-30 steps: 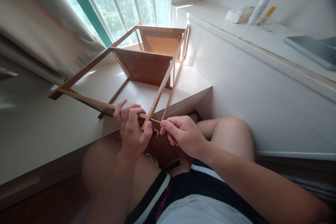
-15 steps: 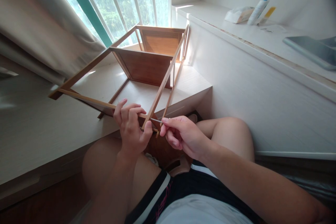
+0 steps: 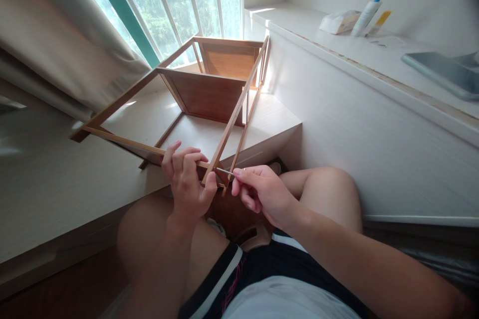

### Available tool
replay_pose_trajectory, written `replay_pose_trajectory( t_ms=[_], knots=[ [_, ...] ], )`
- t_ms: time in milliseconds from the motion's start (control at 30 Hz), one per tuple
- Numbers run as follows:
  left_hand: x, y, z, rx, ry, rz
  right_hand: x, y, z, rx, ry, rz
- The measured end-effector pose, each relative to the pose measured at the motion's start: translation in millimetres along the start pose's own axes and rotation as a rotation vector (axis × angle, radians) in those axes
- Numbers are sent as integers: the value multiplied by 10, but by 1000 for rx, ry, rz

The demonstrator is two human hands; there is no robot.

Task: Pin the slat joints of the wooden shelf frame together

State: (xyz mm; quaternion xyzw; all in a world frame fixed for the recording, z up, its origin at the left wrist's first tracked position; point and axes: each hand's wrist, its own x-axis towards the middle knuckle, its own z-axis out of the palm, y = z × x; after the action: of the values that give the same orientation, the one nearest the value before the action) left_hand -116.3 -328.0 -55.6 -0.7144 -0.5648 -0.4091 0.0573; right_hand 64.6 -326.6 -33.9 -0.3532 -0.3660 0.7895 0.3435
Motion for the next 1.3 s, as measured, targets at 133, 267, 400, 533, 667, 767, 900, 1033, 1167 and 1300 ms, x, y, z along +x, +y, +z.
replay_pose_trajectory(
  t_ms=[133,267,400,533,667,767,900,1033,1167,1300],
  knots=[
    [-3,-2,-1,-2,6,-1,1,15,10,-108,-1,-55],
    [-8,-7,-3,-4,0,-3,18,18,2,-153,-4,-73],
    [-5,-4,-4,-8,-2,-4,15,-3,-10,-234,-4,-97],
    [-4,1,-8,-13,-3,-8,-28,-53,-19,-456,19,-200],
    [-4,0,-10,-13,-9,-12,-75,-109,-33,-872,64,-377],
    [-1,5,-13,-14,-11,-16,-83,-122,-44,-1110,82,-456],
    [3,16,-18,-17,-11,-14,-74,-107,-57,-1269,107,-493],
    [-1,17,-21,-19,-14,-17,-78,-103,-64,-1321,120,-517],
    [-8,13,-22,-12,-21,-20,-84,-114,-66,-1322,120,-523],
    [-8,15,-22,-5,-25,-23,-80,-118,-68,-1310,110,-520]
  ],
)
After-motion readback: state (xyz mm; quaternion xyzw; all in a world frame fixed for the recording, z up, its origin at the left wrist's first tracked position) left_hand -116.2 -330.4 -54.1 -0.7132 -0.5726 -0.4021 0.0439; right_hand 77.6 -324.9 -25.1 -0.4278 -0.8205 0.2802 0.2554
